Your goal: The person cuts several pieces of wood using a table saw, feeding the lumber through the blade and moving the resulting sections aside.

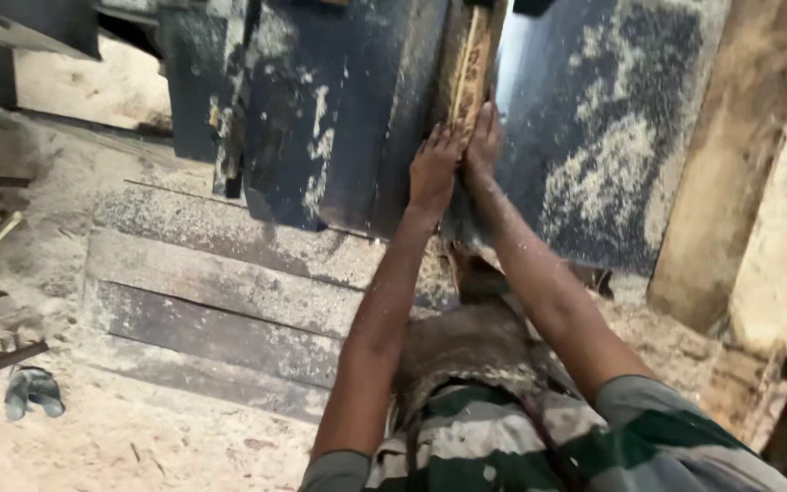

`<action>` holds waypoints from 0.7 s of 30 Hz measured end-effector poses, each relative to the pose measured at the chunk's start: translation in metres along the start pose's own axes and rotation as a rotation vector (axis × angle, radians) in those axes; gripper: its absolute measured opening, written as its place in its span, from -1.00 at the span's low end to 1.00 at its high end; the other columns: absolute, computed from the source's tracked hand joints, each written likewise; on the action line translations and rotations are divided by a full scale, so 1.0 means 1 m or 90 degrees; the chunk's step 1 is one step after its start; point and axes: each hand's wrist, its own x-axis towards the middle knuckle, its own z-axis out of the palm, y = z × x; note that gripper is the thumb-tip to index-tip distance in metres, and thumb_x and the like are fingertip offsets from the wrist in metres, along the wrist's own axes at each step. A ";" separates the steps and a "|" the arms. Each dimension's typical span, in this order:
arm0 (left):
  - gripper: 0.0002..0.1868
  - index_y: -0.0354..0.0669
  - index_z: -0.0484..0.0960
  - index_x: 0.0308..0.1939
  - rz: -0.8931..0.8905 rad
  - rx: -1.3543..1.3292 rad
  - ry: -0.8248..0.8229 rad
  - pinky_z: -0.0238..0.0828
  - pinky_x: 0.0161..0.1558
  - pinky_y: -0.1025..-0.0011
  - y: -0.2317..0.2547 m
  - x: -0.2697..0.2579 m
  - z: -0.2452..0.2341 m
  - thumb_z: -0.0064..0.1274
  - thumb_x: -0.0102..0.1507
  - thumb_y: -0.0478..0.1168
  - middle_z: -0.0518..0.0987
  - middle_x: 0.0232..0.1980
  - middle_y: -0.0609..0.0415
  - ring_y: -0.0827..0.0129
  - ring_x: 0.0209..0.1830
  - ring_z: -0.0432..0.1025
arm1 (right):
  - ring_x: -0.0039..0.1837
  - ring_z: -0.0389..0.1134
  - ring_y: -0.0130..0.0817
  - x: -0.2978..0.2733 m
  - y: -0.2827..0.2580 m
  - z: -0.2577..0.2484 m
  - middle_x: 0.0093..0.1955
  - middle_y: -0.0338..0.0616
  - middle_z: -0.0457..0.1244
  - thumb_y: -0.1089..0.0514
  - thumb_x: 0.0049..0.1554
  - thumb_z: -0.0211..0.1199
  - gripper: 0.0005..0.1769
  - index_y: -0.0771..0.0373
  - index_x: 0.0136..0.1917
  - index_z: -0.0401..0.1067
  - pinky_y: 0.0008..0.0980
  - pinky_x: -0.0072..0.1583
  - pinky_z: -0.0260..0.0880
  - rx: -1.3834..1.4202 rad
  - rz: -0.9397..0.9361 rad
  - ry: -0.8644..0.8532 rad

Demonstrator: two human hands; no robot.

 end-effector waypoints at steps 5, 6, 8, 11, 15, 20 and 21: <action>-0.70 -0.02 0.61 0.25 -0.152 -0.335 0.100 0.54 0.09 0.28 -0.014 0.064 0.030 -0.10 0.47 -0.23 0.64 0.21 -0.10 0.13 0.10 0.61 | 0.53 0.07 0.11 0.071 -0.009 -0.003 0.63 0.16 -0.09 -0.43 0.25 -0.19 -0.05 0.11 0.69 -0.24 0.18 0.42 0.23 0.233 0.164 -0.186; -0.68 -0.06 0.60 0.27 -0.214 -0.280 0.070 0.52 0.08 0.22 -0.014 0.082 0.033 -0.12 0.47 -0.22 0.67 0.11 -0.11 0.07 0.07 0.61 | 0.58 -0.08 0.07 0.086 -0.011 -0.015 0.67 0.06 -0.25 -0.44 0.23 -0.24 -0.04 0.07 0.69 -0.30 0.21 0.42 0.13 0.172 0.169 -0.196; -0.69 -0.10 0.60 0.24 -0.279 -0.287 0.096 0.51 0.06 0.19 -0.018 0.095 0.033 -0.12 0.46 -0.22 0.70 0.02 -0.09 0.04 0.01 0.62 | 0.67 -0.14 0.05 0.088 -0.015 -0.051 0.73 0.06 -0.30 -0.43 0.31 -0.32 -0.08 0.09 0.72 -0.32 0.14 0.54 -0.03 0.052 0.140 -0.208; -0.74 -0.11 0.66 0.14 -0.240 -0.345 0.157 0.54 0.05 0.20 -0.016 0.071 0.020 -0.05 0.43 -0.20 0.71 0.05 -0.09 0.05 0.02 0.61 | 0.68 0.00 0.03 0.035 -0.017 -0.129 0.70 0.13 -0.09 -0.32 0.38 -0.36 -0.22 0.14 0.69 -0.10 0.03 0.62 -0.04 -0.126 0.107 -0.208; -0.69 -0.21 0.59 0.23 -0.113 -0.271 0.153 0.46 0.26 0.22 -0.001 -0.045 -0.022 0.01 0.41 -0.29 0.63 0.21 -0.14 0.03 0.23 0.53 | 0.69 -0.20 0.01 -0.057 -0.020 -0.225 0.73 0.07 -0.19 -0.10 0.34 -0.10 -0.29 0.21 0.65 -0.05 -0.01 0.61 -0.31 -0.691 -0.254 -0.365; -0.66 -0.23 0.66 0.19 -0.232 -0.103 0.147 0.49 0.12 0.19 0.032 -0.214 -0.089 -0.03 0.46 -0.12 0.65 0.16 -0.16 0.02 0.13 0.56 | 0.73 -0.22 -0.08 -0.084 -0.015 -0.260 0.75 -0.06 -0.17 -0.21 0.32 -0.03 -0.21 0.10 0.69 -0.07 -0.07 0.64 -0.30 -0.666 -0.341 -0.349; -0.66 -0.22 0.64 0.15 -0.385 -0.195 0.112 0.57 -0.03 0.23 0.040 -0.250 -0.106 0.03 0.35 -0.16 0.66 0.10 -0.14 0.11 0.03 0.60 | 0.73 -0.21 -0.09 -0.082 -0.014 -0.261 0.74 -0.07 -0.17 -0.22 0.32 -0.03 -0.20 0.12 0.69 -0.07 -0.06 0.64 -0.29 -0.665 -0.347 -0.335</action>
